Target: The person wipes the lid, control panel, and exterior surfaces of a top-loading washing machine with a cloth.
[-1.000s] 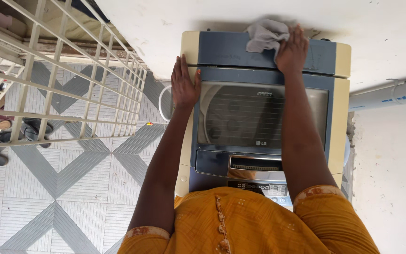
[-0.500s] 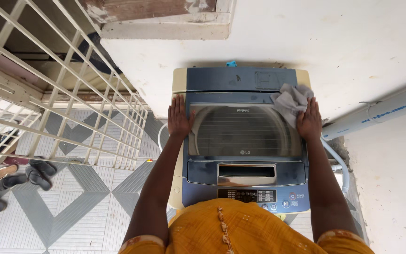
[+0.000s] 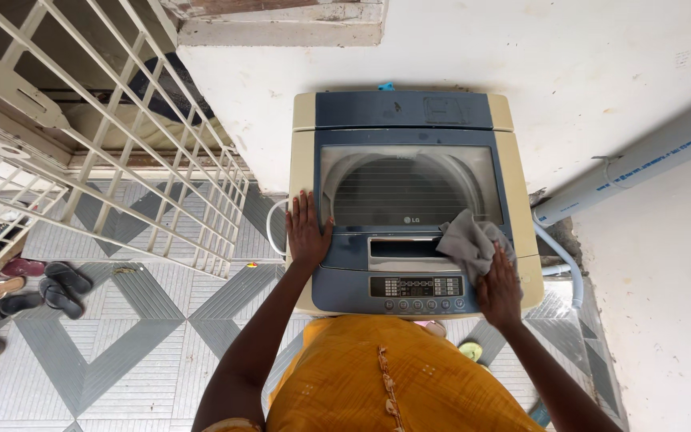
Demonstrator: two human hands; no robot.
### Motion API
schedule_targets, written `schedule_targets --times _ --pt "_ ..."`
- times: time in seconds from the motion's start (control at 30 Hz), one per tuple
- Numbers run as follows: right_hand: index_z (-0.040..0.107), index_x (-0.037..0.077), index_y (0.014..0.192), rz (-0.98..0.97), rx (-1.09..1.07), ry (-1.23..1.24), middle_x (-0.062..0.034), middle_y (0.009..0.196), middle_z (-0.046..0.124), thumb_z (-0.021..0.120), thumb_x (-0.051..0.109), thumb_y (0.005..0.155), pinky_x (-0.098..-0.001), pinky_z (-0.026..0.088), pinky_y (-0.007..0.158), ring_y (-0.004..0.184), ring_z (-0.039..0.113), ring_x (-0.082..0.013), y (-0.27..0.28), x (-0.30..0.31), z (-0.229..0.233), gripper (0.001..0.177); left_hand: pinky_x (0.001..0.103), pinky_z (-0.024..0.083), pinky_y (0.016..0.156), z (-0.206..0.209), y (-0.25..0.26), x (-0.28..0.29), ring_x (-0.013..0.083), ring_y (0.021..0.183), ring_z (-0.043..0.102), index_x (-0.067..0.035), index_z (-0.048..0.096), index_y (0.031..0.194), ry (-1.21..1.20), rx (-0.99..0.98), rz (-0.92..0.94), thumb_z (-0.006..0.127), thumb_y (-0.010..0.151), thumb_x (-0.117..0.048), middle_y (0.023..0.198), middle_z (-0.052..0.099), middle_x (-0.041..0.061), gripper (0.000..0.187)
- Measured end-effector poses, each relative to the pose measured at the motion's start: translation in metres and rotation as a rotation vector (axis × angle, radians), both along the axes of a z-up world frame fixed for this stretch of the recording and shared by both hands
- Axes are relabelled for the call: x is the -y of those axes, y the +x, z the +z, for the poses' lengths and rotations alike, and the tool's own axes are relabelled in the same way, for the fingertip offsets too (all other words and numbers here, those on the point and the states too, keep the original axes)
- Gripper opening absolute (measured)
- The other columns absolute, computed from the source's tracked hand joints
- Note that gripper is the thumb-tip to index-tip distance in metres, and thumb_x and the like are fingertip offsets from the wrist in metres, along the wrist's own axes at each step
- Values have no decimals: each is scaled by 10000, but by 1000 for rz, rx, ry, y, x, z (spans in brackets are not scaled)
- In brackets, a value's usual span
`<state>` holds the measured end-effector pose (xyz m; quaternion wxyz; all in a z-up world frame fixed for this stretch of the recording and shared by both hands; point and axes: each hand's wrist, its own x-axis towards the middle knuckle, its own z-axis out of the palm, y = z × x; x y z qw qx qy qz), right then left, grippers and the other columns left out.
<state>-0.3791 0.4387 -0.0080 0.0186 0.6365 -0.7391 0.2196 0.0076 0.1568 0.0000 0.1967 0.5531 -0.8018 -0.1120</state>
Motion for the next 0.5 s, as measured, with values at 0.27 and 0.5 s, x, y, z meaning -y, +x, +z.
schedule_targets --times 0.27,0.5 --pt "278 105 1602 547 -167 96 -164 1692 201 413 529 1019 -495 96 1249 1569 127 -290 161 37 17 733 533 132 1278 -22 5 -2 344 1594 165 -63 286 1619 -37 -143 5 488 1027 -554 1701 245 170 796" --pt "311 175 1616 661 -166 176 -134 1681 271 464 434 1010 -494 138 1268 1574 210 -273 242 165 47 676 534 156 1269 -25 27 13 325 1589 230 -132 338 1615 247 -407 -27 418 1035 -595 1690 329 133 747"
